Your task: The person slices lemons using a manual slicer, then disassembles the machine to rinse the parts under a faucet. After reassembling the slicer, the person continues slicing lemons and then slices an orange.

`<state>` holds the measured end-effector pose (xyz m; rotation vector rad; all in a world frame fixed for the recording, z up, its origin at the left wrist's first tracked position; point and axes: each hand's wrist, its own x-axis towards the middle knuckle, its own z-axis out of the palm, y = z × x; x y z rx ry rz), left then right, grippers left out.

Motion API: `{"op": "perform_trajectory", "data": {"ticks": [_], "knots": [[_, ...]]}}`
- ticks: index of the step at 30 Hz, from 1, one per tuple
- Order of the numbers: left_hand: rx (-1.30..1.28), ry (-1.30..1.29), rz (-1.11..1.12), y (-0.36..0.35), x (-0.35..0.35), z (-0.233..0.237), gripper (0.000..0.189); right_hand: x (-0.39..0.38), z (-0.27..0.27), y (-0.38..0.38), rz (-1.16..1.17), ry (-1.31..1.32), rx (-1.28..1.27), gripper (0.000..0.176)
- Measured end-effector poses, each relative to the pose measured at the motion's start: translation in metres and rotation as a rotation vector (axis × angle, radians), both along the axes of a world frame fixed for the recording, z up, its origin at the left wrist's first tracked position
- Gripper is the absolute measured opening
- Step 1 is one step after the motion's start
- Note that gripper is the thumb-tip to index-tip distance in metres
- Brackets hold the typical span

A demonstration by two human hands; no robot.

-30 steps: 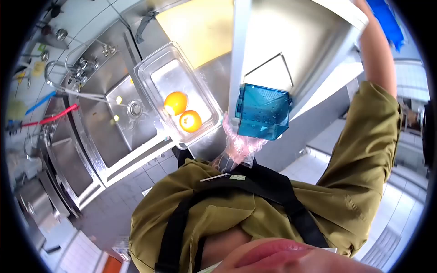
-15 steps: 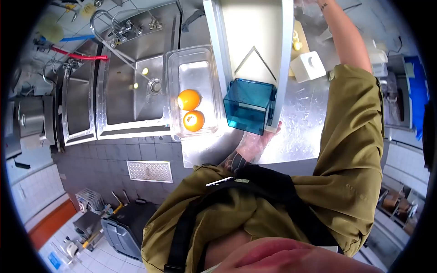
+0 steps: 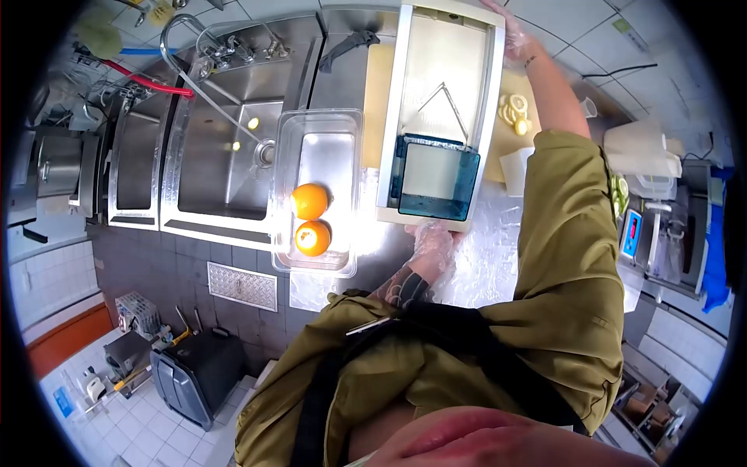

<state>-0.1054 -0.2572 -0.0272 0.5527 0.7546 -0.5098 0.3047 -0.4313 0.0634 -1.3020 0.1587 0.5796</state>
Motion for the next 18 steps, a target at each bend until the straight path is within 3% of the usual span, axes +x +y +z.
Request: {"op": "perform_trajectory", "data": {"ticks": [5, 8, 10, 11, 13, 15, 17, 18], "knots": [[0.016, 0.045, 0.108, -0.016, 0.04, 0.016, 0.025, 0.004, -0.012, 0.016, -0.008, -0.056, -0.075, 0.07], [-0.054, 0.125, 0.18, -0.015, 0.067, 0.041, 0.023, -0.014, 0.004, 0.005, 0.001, -0.209, -0.347, 0.07], [0.381, -0.101, -0.165, -0.016, 0.075, 0.036, 0.021, -0.043, 0.027, -0.011, -0.016, -0.356, -0.674, 0.071], [0.312, -0.108, -0.148, -0.017, 0.076, 0.022, 0.021, -0.064, 0.038, -0.024, -0.003, -0.397, -0.796, 0.071], [0.174, -0.114, -0.119, -0.018, 0.079, -0.004, 0.019, -0.098, 0.046, -0.062, 0.169, -0.471, -0.813, 0.074], [0.248, -0.248, -0.223, -0.022, 0.082, -0.019, 0.02, -0.124, 0.037, -0.108, 0.423, -0.594, -0.717, 0.081], [0.36, -0.374, -0.295, -0.026, 0.081, -0.016, 0.022, -0.194, 0.054, -0.097, 0.36, -0.418, -1.418, 0.098], [0.273, -0.294, -0.232, -0.03, 0.082, -0.018, 0.024, -0.225, 0.049, -0.092, 0.345, -0.395, -1.534, 0.109]]}}
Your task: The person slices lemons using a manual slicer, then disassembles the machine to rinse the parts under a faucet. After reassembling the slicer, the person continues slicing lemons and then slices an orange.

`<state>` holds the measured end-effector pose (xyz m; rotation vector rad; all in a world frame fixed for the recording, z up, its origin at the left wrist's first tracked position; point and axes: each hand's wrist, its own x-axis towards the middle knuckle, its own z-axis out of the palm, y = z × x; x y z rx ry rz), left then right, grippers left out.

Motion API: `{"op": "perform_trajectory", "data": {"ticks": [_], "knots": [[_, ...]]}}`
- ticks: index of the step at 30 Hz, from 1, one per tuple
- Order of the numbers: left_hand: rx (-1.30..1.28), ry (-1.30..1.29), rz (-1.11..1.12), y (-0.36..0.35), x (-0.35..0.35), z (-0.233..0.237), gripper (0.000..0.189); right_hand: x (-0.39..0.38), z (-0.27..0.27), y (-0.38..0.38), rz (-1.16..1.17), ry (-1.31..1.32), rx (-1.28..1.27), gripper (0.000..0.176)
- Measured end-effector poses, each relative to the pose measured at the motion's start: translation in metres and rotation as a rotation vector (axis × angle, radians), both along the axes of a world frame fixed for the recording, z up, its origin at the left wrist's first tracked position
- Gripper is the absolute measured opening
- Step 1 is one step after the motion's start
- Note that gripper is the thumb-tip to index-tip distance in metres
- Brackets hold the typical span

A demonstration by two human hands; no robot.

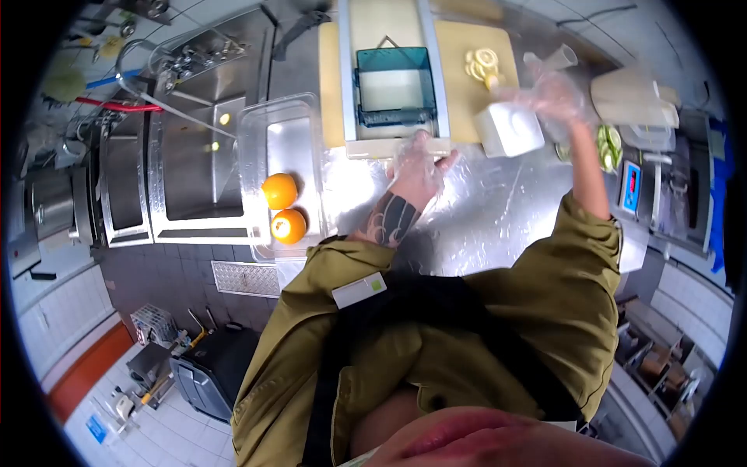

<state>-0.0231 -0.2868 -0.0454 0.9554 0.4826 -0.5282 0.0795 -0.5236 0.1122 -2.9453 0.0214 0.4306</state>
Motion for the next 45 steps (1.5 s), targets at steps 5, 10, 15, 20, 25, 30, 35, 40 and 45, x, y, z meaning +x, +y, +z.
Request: {"op": "perform_trajectory", "data": {"ticks": [5, 10, 15, 20, 25, 30, 35, 40, 45], "knots": [[-0.371, 0.315, 0.227, -0.016, 0.005, 0.021, 0.025, -0.074, -0.076, 0.016, -0.21, -0.115, -0.129, 0.124], [-0.357, 0.408, 0.307, -0.008, 0.004, 0.037, 0.023, -0.072, -0.114, -0.013, -0.346, -0.283, 0.141, 0.094], [-0.38, 0.318, 0.105, 0.015, 0.0, 0.047, 0.027, -0.102, -0.078, -0.006, -0.975, -0.137, 1.548, 0.074], [-0.503, 0.193, -0.154, 0.121, -0.056, 0.109, 0.024, -0.11, 0.007, 0.109, -0.723, -0.135, 2.024, 0.077], [-0.058, -0.57, 0.192, 0.284, -0.046, 0.154, 0.054, -0.06, 0.046, 0.307, -0.438, 0.208, 2.077, 0.078], [0.218, -0.836, 0.481, 0.408, 0.068, 0.12, 0.08, 0.021, -0.027, 0.518, -0.479, 0.581, 2.189, 0.073], [0.564, -0.56, 0.534, 0.516, 0.141, 0.064, 0.099, 0.081, -0.135, 0.655, -0.692, 0.483, 2.274, 0.072], [0.739, -0.395, 0.384, 0.563, 0.184, 0.032, 0.114, 0.094, -0.168, 0.708, -0.698, 0.359, 2.197, 0.074], [0.918, -0.5, 0.373, 0.561, 0.21, -0.024, 0.13, 0.115, -0.228, 0.697, -0.772, 0.365, 2.341, 0.062]]}}
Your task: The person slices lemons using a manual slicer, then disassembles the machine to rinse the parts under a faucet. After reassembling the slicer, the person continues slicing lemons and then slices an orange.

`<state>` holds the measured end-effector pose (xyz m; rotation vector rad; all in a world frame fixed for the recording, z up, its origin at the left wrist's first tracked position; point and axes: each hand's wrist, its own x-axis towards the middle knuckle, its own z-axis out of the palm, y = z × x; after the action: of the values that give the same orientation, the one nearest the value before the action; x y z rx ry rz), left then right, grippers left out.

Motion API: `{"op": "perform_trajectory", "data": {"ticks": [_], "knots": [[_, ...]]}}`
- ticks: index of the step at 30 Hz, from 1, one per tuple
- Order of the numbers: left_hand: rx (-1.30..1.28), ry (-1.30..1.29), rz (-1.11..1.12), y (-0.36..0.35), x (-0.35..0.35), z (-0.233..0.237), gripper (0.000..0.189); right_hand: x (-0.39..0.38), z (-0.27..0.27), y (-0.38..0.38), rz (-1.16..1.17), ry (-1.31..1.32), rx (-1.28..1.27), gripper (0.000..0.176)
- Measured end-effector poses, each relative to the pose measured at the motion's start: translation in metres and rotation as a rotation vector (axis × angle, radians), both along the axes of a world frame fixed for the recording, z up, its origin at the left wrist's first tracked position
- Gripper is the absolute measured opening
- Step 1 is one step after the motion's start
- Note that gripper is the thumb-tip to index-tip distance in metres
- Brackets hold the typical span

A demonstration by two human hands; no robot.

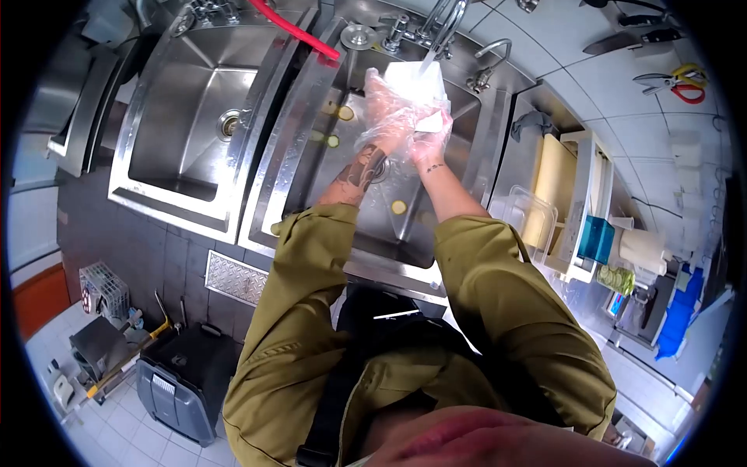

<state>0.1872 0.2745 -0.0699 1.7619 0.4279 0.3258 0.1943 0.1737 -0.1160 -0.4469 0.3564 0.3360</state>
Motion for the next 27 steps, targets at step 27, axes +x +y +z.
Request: {"op": "perform_trajectory", "data": {"ticks": [27], "knots": [[-1.677, 0.156, -0.291, 0.024, -0.04, -0.033, 0.069, 0.275, 0.024, -0.032, 0.449, -1.572, -2.66, 0.021]]}}
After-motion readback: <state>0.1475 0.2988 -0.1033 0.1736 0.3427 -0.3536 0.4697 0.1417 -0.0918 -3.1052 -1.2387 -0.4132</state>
